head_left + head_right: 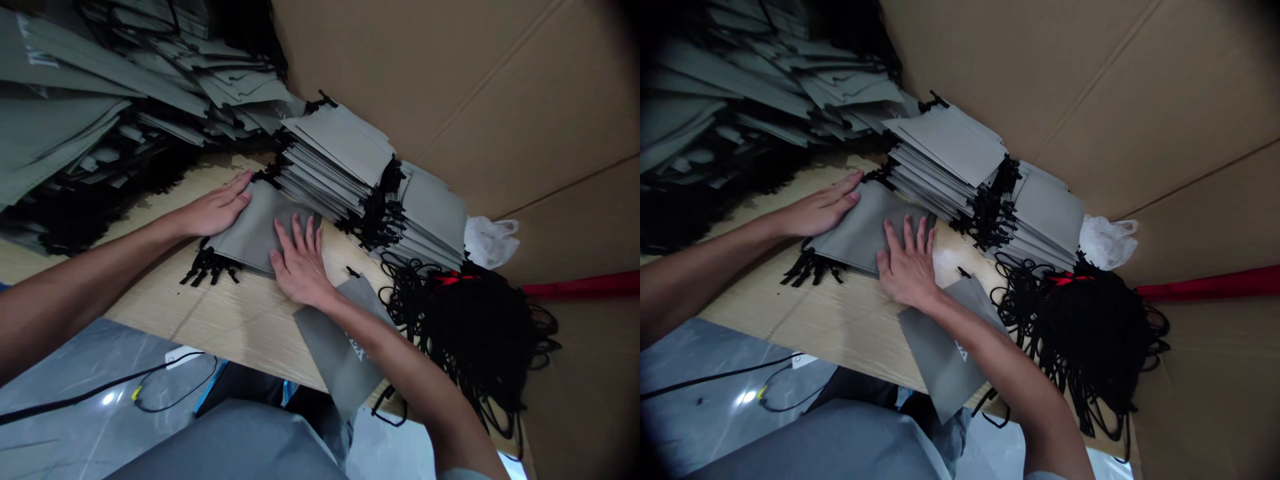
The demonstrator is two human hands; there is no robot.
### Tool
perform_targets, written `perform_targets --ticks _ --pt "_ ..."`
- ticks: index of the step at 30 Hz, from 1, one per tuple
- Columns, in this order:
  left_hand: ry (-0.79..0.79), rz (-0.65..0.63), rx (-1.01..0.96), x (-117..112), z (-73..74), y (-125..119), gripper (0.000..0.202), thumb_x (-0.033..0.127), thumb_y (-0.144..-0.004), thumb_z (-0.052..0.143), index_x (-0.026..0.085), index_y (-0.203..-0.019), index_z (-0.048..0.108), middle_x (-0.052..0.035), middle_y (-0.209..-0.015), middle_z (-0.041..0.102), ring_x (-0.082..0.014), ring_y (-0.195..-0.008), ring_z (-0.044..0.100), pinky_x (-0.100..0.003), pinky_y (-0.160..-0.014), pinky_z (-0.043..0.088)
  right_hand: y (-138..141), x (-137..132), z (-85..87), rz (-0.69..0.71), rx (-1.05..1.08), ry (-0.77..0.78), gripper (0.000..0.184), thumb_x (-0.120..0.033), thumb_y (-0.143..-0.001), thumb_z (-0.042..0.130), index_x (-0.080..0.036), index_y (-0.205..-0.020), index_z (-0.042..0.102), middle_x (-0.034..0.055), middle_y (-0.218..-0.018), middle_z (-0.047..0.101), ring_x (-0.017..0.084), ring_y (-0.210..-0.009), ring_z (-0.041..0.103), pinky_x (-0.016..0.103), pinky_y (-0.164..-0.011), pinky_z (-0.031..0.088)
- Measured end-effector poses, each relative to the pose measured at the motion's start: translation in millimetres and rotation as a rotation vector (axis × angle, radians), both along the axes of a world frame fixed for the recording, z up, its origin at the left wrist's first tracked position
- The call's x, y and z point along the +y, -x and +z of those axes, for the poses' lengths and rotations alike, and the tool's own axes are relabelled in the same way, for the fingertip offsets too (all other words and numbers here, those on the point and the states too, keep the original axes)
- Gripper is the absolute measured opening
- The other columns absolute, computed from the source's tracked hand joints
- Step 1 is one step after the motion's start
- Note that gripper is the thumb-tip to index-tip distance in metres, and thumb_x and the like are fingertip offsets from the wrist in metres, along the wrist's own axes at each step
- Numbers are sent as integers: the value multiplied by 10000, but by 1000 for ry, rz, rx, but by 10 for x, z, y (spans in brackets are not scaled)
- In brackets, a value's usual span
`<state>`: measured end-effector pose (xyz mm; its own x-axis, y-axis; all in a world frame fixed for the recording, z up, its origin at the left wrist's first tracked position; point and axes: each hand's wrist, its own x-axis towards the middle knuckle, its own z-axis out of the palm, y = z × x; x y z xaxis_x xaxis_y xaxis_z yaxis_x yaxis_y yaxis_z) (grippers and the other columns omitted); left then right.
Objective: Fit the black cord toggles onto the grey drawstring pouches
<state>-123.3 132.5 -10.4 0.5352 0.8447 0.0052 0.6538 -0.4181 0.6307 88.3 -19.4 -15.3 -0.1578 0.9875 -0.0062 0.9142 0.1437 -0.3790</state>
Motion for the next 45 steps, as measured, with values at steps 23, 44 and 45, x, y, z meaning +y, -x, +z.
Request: perform_targets --ticks 23,44,45 --pt "-340 -311 334 -57 -73 40 782 657 -1078 428 237 -1736 389 -107 -1875 0 -320 -1750 -32 -484 -1435 100 54 -18 -9 -6 -71 -5 699 -432 -1151 393 -199 -1792 238 128 -1867 -12 448 -1722 -101 725 -1376 -4" --pt "-314 -297 337 -88 -17 4 1000 784 -975 509 201 -1763 310 -167 -1867 22 -361 -1747 -25 -506 -1425 125 -1047 -550 764 -418 -667 132 270 -203 -1076 518 -129 -1141 770 219 -1094 793 381 -1031 798 437 -863 620" --pt "-310 -297 340 -90 -13 -1 993 781 -980 505 201 -1763 310 -164 -1867 17 -367 -1746 -21 -511 -1424 130 -1146 -588 744 -486 -714 151 279 -198 -1077 517 -117 -1122 780 234 -1084 792 383 -1043 799 433 -873 613"
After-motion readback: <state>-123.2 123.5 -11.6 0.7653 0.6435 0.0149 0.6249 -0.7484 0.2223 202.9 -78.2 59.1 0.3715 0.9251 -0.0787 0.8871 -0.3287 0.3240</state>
